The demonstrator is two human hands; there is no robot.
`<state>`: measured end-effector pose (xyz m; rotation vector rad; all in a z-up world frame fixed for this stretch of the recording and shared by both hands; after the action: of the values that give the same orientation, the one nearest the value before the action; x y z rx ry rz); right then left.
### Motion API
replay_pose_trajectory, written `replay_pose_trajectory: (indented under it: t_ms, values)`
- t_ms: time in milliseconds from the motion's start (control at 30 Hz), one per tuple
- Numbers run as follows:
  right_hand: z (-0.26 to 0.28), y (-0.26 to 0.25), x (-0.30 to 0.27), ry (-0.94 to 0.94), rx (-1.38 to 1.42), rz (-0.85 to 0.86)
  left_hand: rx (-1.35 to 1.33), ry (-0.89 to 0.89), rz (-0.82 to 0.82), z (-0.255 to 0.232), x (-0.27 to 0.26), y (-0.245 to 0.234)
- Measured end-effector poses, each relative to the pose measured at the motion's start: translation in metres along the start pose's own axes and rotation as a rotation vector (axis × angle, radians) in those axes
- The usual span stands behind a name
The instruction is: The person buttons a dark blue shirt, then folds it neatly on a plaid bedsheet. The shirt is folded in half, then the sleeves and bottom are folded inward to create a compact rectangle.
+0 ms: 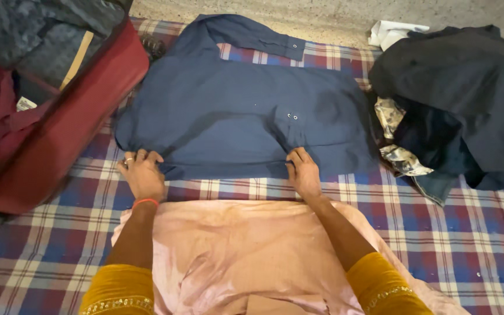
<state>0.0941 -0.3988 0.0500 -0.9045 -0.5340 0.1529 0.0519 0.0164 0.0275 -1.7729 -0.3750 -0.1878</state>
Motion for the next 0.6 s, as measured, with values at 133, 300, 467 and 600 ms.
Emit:
replay_pose_trajectory:
  t_ms: [133, 300, 467, 600]
  values:
    - [0.006, -0.007, -0.013, -0.038, 0.019, -0.051, -0.022, -0.068, 0.061, 0.004, -0.001, -0.001]
    - [0.006, 0.004, -0.021, -0.019, -0.162, 0.008, 0.066, -0.089, 0.131, -0.021, -0.003, -0.006]
    - [0.001, 0.013, -0.021, 0.019, -0.234, 0.028, -0.154, 0.154, 0.2, -0.092, 0.007, 0.015]
    - [-0.005, 0.012, -0.022, 0.051, -0.172, 0.002, -0.254, 0.309, 0.204, -0.164, 0.009, 0.047]
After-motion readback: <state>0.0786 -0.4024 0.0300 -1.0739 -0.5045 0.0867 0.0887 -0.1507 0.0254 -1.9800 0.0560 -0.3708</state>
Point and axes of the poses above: each hand's wrist, its own x-axis towards the middle knuckle, its own y-axis out of the palm, z = x × y, the point moved 6 cm from there along x, towards the middle knuckle, and after that the axes turned 8 degrees about z, right-handed, at the moved point
